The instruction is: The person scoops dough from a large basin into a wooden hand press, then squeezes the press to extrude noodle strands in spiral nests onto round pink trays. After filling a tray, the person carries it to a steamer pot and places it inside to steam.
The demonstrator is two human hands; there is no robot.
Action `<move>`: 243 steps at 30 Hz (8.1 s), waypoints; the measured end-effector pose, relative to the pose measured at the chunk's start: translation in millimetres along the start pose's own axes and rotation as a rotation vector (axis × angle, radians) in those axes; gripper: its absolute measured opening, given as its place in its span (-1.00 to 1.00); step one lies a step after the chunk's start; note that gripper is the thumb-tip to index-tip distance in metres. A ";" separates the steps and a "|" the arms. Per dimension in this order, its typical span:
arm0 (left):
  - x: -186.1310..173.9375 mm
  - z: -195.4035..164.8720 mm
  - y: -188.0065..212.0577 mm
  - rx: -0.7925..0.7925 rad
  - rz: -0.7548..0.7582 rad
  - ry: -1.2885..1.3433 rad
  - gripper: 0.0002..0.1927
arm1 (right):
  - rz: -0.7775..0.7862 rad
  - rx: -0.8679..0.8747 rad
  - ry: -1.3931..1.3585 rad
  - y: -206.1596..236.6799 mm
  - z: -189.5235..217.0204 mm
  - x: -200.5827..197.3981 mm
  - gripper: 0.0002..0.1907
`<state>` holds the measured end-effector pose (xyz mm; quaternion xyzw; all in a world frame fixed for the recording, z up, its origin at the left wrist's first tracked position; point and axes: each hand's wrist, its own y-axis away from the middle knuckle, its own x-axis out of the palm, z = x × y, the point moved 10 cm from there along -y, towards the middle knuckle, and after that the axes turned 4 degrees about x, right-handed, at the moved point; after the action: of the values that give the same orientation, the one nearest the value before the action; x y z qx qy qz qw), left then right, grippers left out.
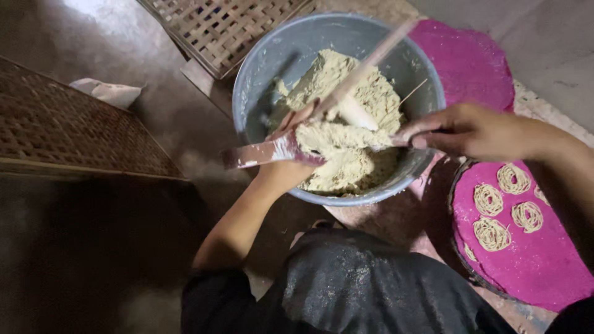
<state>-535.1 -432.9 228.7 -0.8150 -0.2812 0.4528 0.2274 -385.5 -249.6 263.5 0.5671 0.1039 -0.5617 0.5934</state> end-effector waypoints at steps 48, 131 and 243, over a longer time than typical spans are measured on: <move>-1.2 11.0 -6.2 -0.437 0.254 -0.218 0.15 | -0.253 -0.150 0.540 17.1 127.6 -18.7 -0.61; 16.6 95.0 92.3 -0.732 0.170 1.288 -0.69 | -0.730 -0.269 0.073 37.3 44.8 -40.7 -0.50; 11.3 -21.6 39.3 -0.044 0.120 -0.007 -0.32 | -0.748 -0.853 -0.424 61.7 87.5 9.1 -0.34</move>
<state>-501.6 -456.9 207.8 -0.8337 -0.2423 0.4621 0.1809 -378.8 -340.7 320.2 0.0799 0.3915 -0.7418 0.5385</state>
